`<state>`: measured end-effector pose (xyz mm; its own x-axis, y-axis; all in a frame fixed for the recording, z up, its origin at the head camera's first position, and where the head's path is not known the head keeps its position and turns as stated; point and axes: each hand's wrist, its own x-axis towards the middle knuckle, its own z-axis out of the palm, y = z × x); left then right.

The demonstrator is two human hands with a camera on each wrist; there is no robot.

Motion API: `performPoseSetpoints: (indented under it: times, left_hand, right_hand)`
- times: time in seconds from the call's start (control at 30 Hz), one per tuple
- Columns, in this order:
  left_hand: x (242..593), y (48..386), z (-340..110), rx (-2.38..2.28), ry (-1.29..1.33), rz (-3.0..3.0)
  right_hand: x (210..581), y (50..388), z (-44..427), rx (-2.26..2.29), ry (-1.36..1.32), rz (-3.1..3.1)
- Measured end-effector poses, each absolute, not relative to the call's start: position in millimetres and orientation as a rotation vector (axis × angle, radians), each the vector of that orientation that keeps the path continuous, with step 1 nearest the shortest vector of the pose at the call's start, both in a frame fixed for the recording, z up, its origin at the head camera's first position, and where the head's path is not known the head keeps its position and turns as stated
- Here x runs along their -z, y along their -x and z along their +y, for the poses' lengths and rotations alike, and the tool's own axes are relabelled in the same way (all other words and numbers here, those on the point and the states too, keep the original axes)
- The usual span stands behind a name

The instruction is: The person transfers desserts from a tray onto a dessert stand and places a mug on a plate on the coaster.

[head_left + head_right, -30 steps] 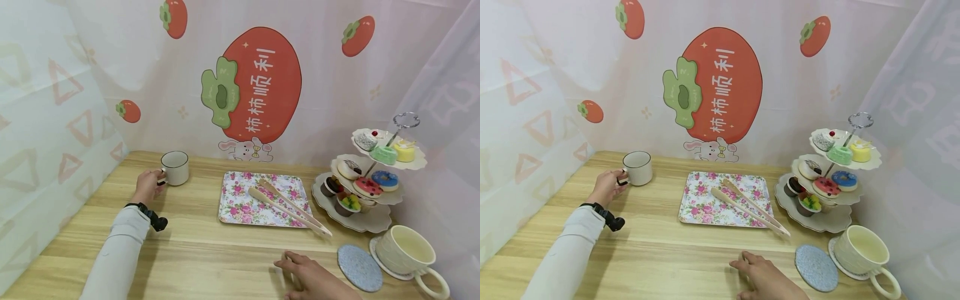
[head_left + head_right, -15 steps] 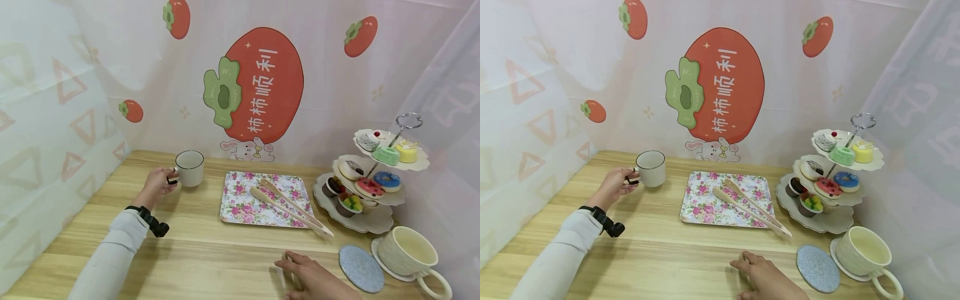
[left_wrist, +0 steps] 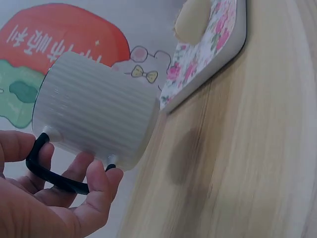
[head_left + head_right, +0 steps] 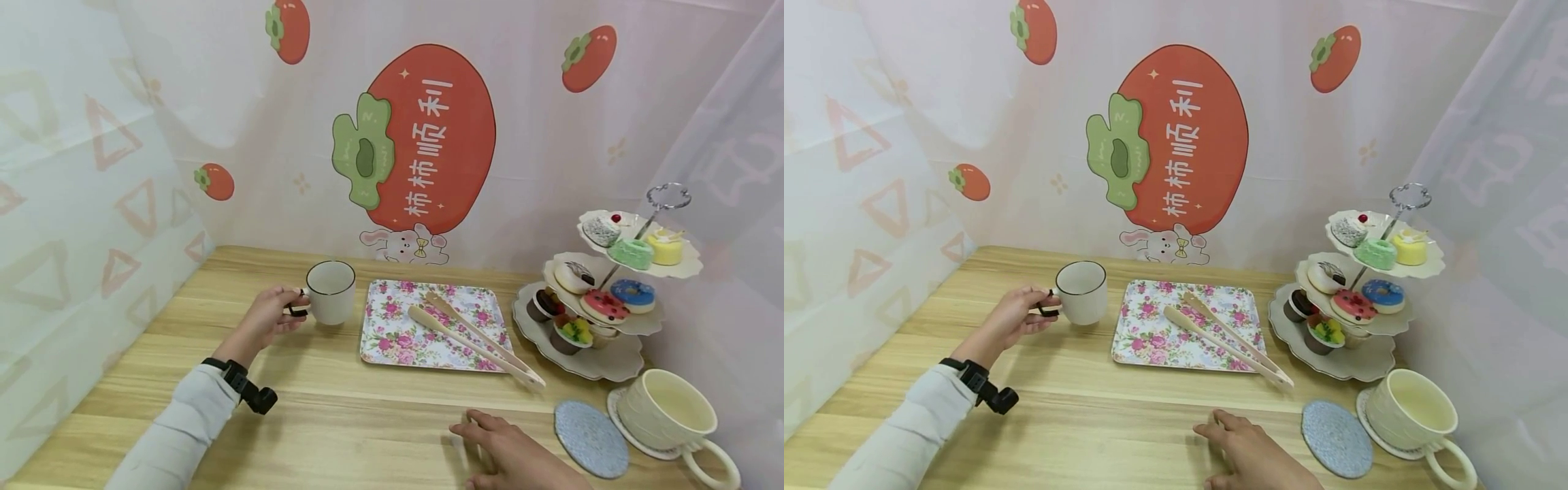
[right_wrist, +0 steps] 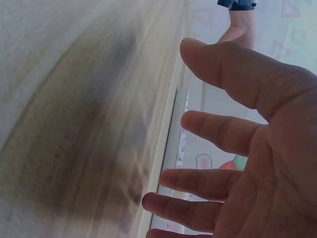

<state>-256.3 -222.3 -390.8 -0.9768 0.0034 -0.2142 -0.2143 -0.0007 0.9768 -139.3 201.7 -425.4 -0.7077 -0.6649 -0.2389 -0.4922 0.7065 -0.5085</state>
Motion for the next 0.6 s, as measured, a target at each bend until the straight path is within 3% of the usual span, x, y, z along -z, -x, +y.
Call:
performPoseSetpoints:
  times: [0.6]
  left_hand:
    - [389,224,-197,-2.087,0.098,2.064]
  right_hand:
    - [428,141,202,0.642,0.833,2.511]
